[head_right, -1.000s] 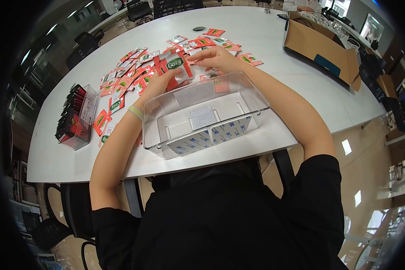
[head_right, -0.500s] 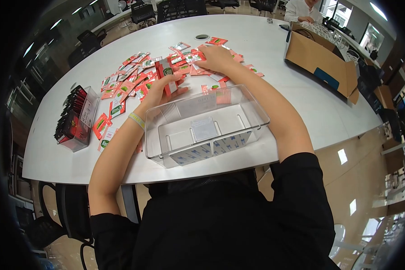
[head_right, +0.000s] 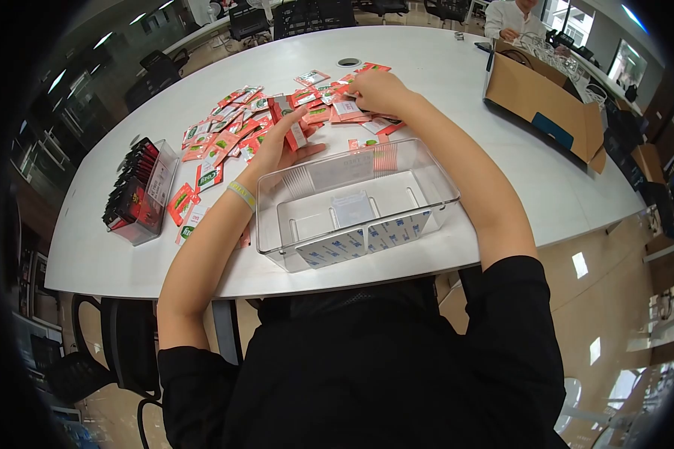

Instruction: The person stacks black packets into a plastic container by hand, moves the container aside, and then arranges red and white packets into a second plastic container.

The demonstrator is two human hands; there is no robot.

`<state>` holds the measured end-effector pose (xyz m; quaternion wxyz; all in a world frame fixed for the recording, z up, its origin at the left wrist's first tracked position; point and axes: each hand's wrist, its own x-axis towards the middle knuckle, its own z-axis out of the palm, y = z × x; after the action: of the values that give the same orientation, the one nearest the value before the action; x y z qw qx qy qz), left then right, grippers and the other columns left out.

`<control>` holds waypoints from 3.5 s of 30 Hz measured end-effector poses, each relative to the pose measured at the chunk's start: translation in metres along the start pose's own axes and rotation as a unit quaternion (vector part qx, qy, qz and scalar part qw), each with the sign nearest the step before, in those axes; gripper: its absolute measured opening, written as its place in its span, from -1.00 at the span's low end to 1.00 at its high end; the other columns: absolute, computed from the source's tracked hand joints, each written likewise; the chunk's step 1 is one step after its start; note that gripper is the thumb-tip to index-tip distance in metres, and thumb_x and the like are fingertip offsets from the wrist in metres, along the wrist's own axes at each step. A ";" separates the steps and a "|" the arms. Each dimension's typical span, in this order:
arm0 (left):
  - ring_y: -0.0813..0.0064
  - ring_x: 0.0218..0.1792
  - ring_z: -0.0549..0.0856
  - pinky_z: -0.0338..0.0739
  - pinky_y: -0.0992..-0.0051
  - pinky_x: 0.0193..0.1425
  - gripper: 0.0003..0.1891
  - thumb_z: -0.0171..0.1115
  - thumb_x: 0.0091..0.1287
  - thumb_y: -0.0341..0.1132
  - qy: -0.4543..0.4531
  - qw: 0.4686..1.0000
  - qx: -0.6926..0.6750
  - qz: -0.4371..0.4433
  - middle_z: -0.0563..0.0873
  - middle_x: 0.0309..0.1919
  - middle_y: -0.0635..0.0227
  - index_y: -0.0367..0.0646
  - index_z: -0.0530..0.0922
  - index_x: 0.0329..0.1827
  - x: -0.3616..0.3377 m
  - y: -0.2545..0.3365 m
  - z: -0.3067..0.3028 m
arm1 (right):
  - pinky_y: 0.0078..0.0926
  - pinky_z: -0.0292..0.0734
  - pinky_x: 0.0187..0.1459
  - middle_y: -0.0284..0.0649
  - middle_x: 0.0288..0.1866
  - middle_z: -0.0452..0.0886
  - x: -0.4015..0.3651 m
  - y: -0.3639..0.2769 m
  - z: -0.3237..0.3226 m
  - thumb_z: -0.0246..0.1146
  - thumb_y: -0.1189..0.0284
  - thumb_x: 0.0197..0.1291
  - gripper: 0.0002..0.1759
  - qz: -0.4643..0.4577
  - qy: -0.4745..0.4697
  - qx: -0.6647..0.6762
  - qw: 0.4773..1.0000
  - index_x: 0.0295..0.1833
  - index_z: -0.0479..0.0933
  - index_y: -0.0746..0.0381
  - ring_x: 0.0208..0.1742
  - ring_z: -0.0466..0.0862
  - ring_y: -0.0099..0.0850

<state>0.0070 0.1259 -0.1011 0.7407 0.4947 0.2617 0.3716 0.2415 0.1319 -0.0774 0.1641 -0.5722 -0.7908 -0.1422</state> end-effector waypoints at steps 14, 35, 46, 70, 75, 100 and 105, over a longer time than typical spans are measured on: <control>0.47 -0.02 0.60 0.55 0.43 0.13 -0.45 0.21 0.26 -0.01 -0.046 0.998 0.001 0.050 0.54 -0.01 0.26 -0.21 0.36 0.15 0.001 0.002 -0.001 | -0.61 0.52 -0.34 -0.31 -0.31 0.61 0.011 -0.023 -0.046 0.23 0.36 0.18 -0.77 0.035 -0.137 0.420 0.897 -0.15 0.60 0.29 -0.29 0.55 -0.58; 0.62 -0.38 0.53 0.42 0.61 -0.29 -0.38 0.47 -0.04 -0.19 -0.096 0.969 0.223 0.038 0.52 -0.37 0.41 -0.21 0.32 0.01 -0.003 0.005 0.001 | -0.55 0.52 -0.23 -0.25 -0.32 0.63 -0.001 0.046 -0.018 0.30 0.25 0.08 -0.64 0.117 -0.081 0.213 0.966 -0.08 0.61 0.26 -0.28 0.59 -0.50; 0.69 -0.38 0.50 0.36 0.67 -0.33 -0.44 0.45 0.03 -0.10 -0.059 0.970 0.232 0.036 0.53 -0.37 0.47 -0.20 0.41 -0.01 -0.009 -0.002 0.005 | -0.38 0.44 0.02 -0.04 0.07 0.50 -0.010 0.031 0.003 0.41 0.07 -0.15 -0.26 0.121 -0.152 0.171 0.966 0.16 0.49 0.23 0.03 0.52 -0.17; 0.72 -0.30 0.55 0.37 0.70 -0.27 -0.56 0.28 0.21 -0.07 -0.079 0.976 0.200 0.032 0.56 -0.29 0.47 -0.19 0.45 0.00 0.001 -0.003 -0.003 | -0.28 0.48 -0.20 -0.06 -0.32 0.62 -0.001 0.043 -0.002 0.33 0.27 -0.05 -0.69 0.078 -0.101 0.076 0.989 -0.27 0.67 0.29 -0.23 0.60 -0.20; 0.72 -0.34 0.51 0.37 0.70 -0.28 -0.66 0.26 0.23 -0.06 -0.085 0.978 0.185 0.046 0.52 -0.34 0.48 -0.16 0.48 -0.20 0.006 -0.003 -0.004 | -0.29 0.45 -0.09 -0.09 -0.30 0.63 -0.007 0.027 0.006 0.28 0.32 0.00 -0.65 0.009 -0.022 0.031 0.999 -0.07 0.62 0.22 -0.19 0.60 -0.22; 0.68 -0.34 0.51 0.46 0.63 -0.26 -0.61 0.31 0.22 -0.14 -0.081 0.989 0.116 0.042 0.50 -0.36 0.48 -0.17 0.43 -0.03 -0.004 0.001 0.000 | -0.65 0.56 -0.17 -0.34 -0.28 0.59 0.008 -0.027 -0.030 0.28 0.49 0.09 -0.87 0.071 -0.218 0.591 0.773 -0.24 0.49 0.25 -0.23 0.63 -0.61; 0.61 -0.24 0.57 0.48 0.58 -0.16 -0.65 0.22 0.24 -0.24 -0.072 0.981 0.177 0.020 0.56 -0.19 0.41 -0.20 0.43 0.02 -0.013 0.008 0.003 | -0.64 0.61 -0.20 -0.33 -0.32 0.59 0.008 -0.047 -0.026 0.29 0.47 0.11 -0.87 0.066 -0.209 0.581 0.784 -0.29 0.47 0.25 -0.29 0.64 -0.60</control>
<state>-0.0004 0.1157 -0.0925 0.6508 0.6483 0.2593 0.2981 0.1970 0.1139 -0.0518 0.3051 -0.4353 -0.6991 0.4781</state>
